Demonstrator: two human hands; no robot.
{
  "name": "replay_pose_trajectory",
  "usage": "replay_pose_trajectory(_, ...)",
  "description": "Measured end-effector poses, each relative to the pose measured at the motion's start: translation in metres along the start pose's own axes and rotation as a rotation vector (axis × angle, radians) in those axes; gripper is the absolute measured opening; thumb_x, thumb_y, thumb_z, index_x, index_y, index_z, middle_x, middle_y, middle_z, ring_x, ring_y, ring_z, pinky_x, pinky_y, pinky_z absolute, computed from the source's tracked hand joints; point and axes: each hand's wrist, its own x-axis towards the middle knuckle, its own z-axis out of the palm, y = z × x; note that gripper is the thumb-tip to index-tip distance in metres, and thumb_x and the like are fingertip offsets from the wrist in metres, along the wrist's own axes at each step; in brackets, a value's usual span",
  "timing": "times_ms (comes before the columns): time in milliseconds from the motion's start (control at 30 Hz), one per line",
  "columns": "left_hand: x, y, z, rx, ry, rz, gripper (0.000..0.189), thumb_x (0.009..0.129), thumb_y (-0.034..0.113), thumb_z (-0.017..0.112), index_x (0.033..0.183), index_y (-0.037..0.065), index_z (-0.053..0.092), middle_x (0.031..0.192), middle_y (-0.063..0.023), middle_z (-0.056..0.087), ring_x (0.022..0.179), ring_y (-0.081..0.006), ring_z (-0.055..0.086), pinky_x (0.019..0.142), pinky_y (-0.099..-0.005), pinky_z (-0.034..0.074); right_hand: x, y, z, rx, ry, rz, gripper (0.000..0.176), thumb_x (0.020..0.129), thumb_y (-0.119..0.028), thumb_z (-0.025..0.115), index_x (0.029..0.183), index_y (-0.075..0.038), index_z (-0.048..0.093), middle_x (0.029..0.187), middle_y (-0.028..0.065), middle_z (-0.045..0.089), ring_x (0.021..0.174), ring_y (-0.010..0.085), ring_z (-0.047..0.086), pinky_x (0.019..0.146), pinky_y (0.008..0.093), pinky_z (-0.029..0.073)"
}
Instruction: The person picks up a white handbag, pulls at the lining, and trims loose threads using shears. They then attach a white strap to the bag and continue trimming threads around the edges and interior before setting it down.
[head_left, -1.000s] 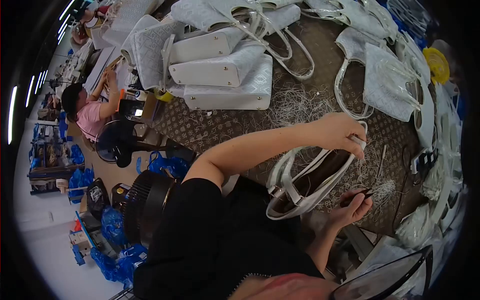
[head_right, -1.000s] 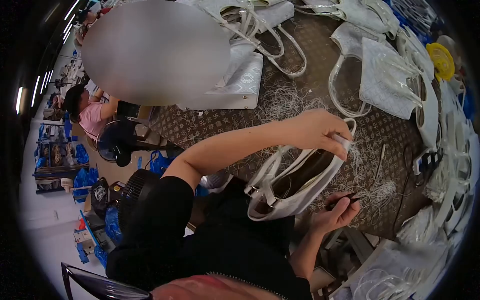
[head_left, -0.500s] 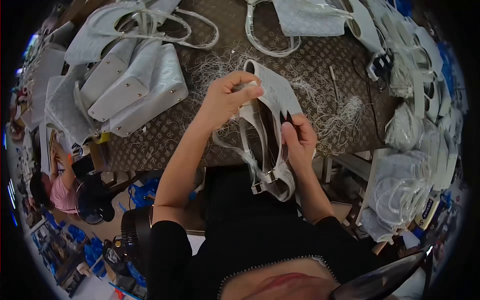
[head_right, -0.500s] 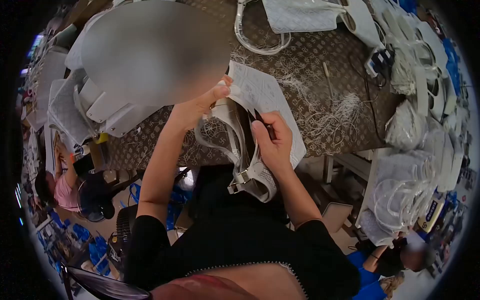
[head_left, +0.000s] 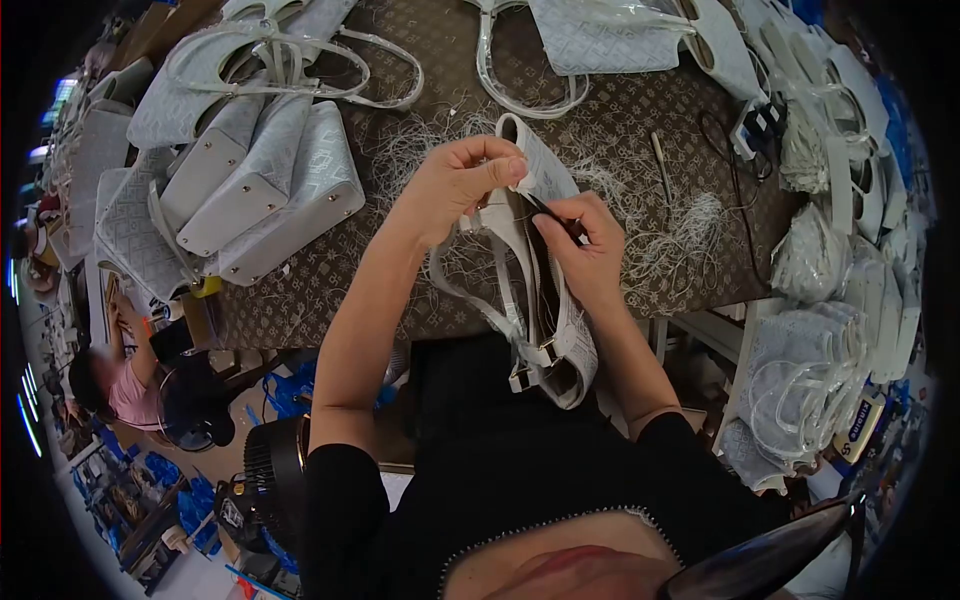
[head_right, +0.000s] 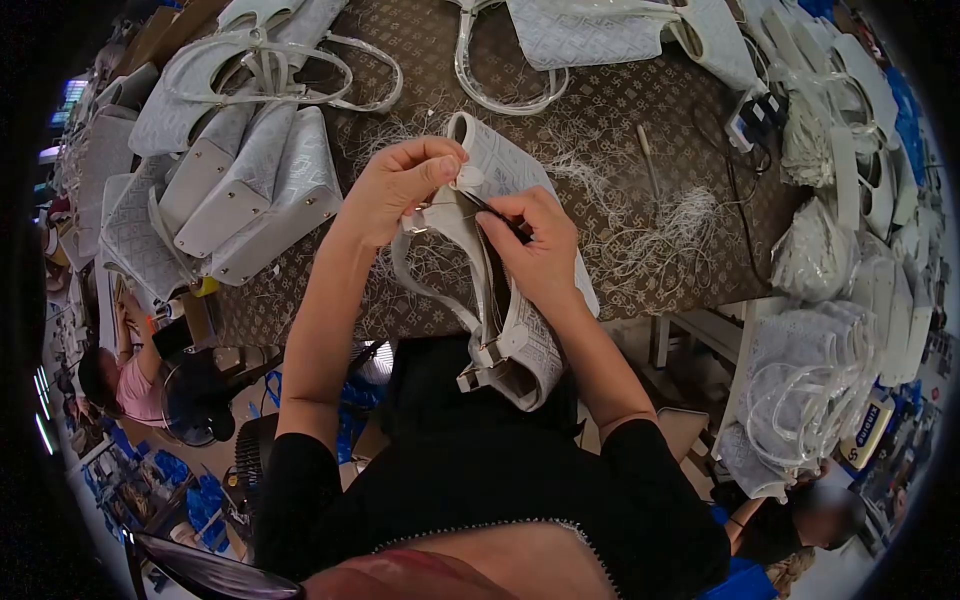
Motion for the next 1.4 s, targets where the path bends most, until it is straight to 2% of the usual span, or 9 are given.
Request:
replay_pose_trajectory(133,0.007,0.004,0.002,-0.044,0.004,-0.007,0.017,0.081,0.019,0.066,0.089,0.004,0.063,0.078,0.0045,0.056,0.051,0.0004,0.036,0.044,-0.014,0.027,0.01,0.005,-0.002,-0.002,-0.003,-0.016,0.012,0.072,-0.004,0.069,0.083,-0.003,0.064,0.073,0.0022,0.054,0.062,0.0078,0.05,0.055,0.0206,0.039)
replay_pose_trajectory(367,0.015,0.008,0.0,-0.035,0.002,-0.02,0.018,0.082,0.02,0.065,0.089,0.004,0.063,0.069,0.0058,0.053,0.048,0.0004,0.033,0.043,-0.0146,0.025,0.022,0.011,-0.004,-0.035,-0.01,-0.021,0.011,0.071,-0.005,0.069,0.081,-0.004,0.064,0.071,0.0024,0.054,0.06,0.0088,0.05,0.054,0.0208,0.039)
replay_pose_trajectory(433,0.016,0.01,0.001,-0.02,0.0,-0.039,0.023,0.077,0.027,0.07,0.085,0.007,0.065,0.064,0.0067,0.051,0.052,-0.0017,0.037,0.046,-0.018,0.03,0.025,0.01,-0.004,-0.051,-0.012,-0.027,0.011,0.071,-0.005,0.069,0.081,-0.004,0.064,0.071,0.0027,0.055,0.06,0.0091,0.05,0.054,0.0209,0.04)
replay_pose_trajectory(533,0.02,0.011,0.005,-0.003,0.009,-0.032,0.02,0.082,0.021,0.065,0.09,0.003,0.063,0.068,0.0059,0.053,0.048,0.0,0.032,0.044,-0.0148,0.025,0.028,0.002,-0.006,-0.106,0.004,-0.046,0.01,0.071,-0.006,0.069,0.08,-0.004,0.064,0.071,0.0033,0.055,0.059,0.0092,0.052,0.053,0.0212,0.04)
replay_pose_trajectory(933,0.027,0.014,0.012,0.036,0.02,-0.031,0.022,0.08,0.023,0.067,0.09,0.004,0.064,0.069,0.0062,0.053,0.052,-0.0002,0.034,0.045,-0.015,0.025,0.031,0.0,-0.008,-0.148,0.03,-0.033,0.01,0.072,-0.006,0.069,0.079,-0.004,0.062,0.072,0.0044,0.056,0.059,0.0105,0.053,0.053,0.0219,0.041)
replay_pose_trajectory(1067,0.027,0.015,0.011,0.019,-0.002,-0.042,0.022,0.08,0.023,0.067,0.09,0.004,0.064,0.069,0.0062,0.053,0.053,-0.0003,0.035,0.045,-0.0153,0.026,0.033,0.004,-0.008,-0.222,0.051,-0.135,0.01,0.07,-0.005,0.069,0.077,-0.005,0.062,0.071,0.0049,0.058,0.058,0.0142,0.055,0.051,0.0241,0.042)
replay_pose_trajectory(1133,0.028,0.014,0.012,0.017,-0.003,-0.014,0.027,0.077,0.028,0.07,0.086,0.004,0.064,0.064,0.0055,0.051,0.051,-0.0016,0.04,0.044,-0.0174,0.031,0.034,0.005,-0.008,-0.258,0.061,-0.172,0.01,0.07,-0.005,0.069,0.077,-0.006,0.062,0.07,0.0049,0.058,0.057,0.0156,0.056,0.05,0.0249,0.043)
replay_pose_trajectory(1300,0.027,0.014,0.014,0.008,-0.003,-0.028,0.021,0.08,0.023,0.067,0.09,0.004,0.064,0.068,0.0065,0.052,0.052,-0.0001,0.035,0.045,-0.015,0.025,0.041,0.016,-0.01,-0.313,0.09,-0.428,0.013,0.07,-0.008,0.069,0.081,-0.01,0.062,0.066,0.0034,0.057,0.052,0.0181,0.055,0.045,0.0261,0.042)
replay_pose_trajectory(1400,0.027,0.016,0.014,0.0,0.001,-0.039,0.021,0.081,0.023,0.067,0.091,0.004,0.064,0.068,0.0065,0.052,0.051,0.0001,0.035,0.045,-0.0149,0.025,0.043,0.018,-0.015,-0.4,0.033,-0.442,0.013,0.071,-0.012,0.069,0.082,-0.011,0.061,0.065,0.0025,0.057,0.051,0.0179,0.055,0.044,0.0268,0.041)
